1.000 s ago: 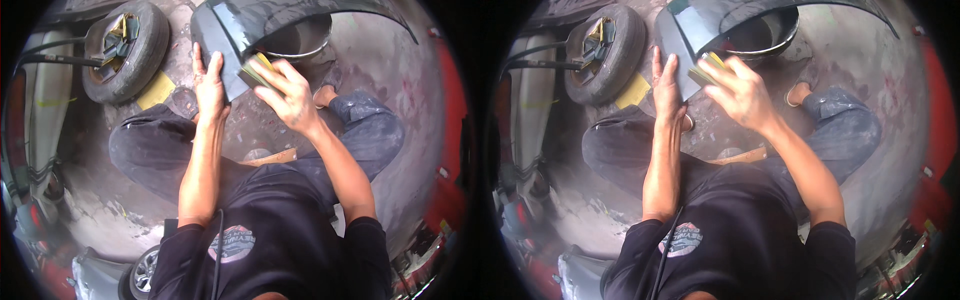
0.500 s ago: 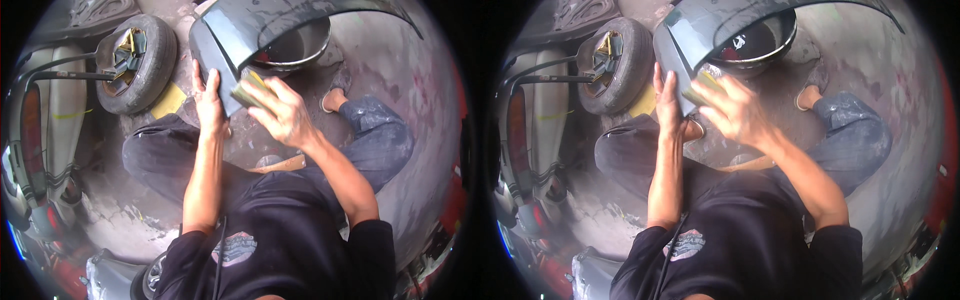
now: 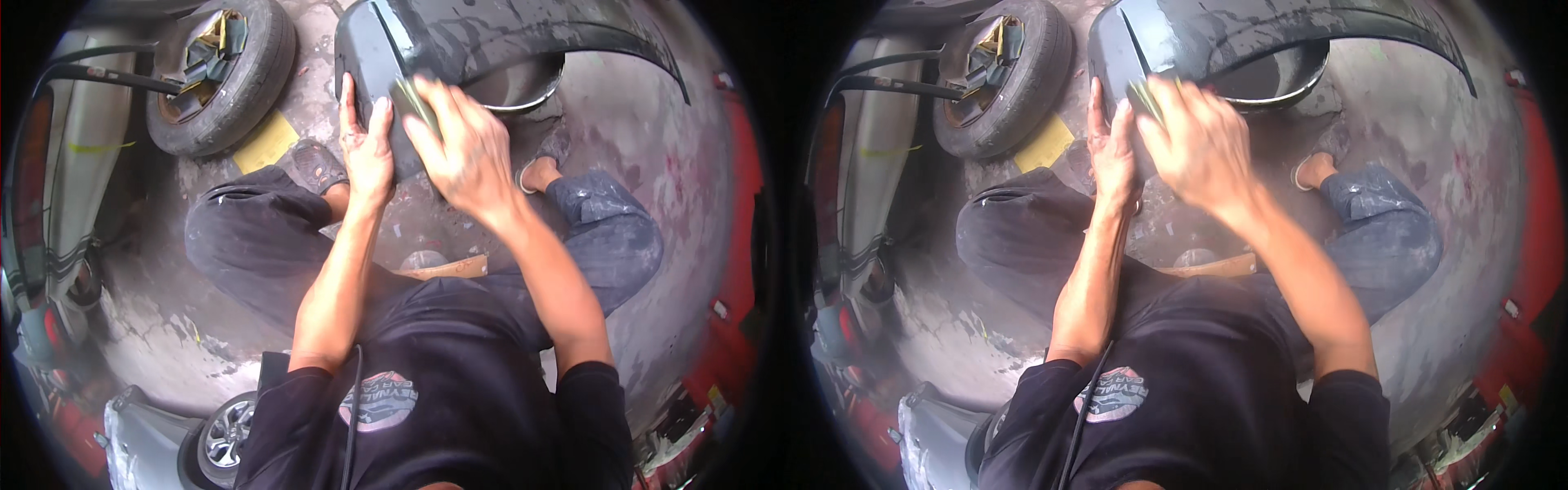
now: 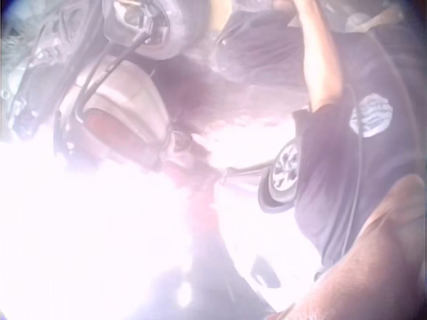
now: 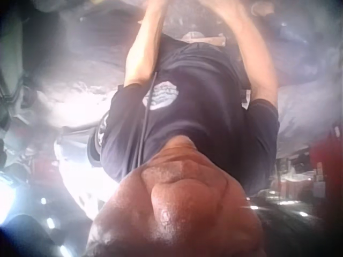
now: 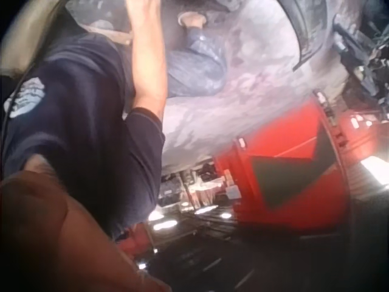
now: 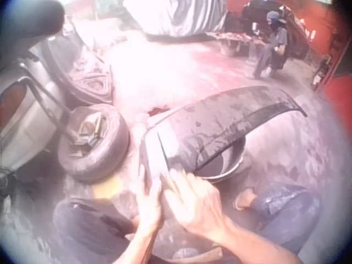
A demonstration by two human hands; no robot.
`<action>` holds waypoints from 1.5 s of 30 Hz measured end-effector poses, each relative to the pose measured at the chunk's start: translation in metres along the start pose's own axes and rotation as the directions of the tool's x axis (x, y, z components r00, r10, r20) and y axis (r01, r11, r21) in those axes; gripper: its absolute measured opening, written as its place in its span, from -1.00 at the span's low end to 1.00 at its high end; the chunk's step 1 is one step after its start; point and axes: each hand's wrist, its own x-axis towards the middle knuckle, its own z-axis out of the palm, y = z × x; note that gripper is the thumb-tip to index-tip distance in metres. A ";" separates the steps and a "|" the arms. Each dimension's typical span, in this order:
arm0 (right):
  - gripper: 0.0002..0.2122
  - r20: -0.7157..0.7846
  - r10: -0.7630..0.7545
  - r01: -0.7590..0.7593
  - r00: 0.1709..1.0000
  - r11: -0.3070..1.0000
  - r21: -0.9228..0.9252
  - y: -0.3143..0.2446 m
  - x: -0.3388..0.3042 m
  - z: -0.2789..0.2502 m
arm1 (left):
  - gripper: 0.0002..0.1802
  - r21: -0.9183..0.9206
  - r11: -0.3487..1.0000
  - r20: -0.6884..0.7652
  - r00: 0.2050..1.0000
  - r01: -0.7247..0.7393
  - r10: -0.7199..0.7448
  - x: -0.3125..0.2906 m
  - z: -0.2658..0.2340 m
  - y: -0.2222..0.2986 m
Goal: The person sits on the floor and sands a black plastic car part, likely a bumper or trim, using a sanding block. They repeatedly dip the block into a bucket of water and scrub the surface of the part, flipping it over to work on different sections.
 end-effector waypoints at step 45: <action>-0.57 0.007 0.011 -0.011 1.000 0.999 0.031 0.006 -0.031 0.007 | -0.09 0.016 0.993 0.001 0.993 -0.116 0.116 -0.003 -0.002 -0.007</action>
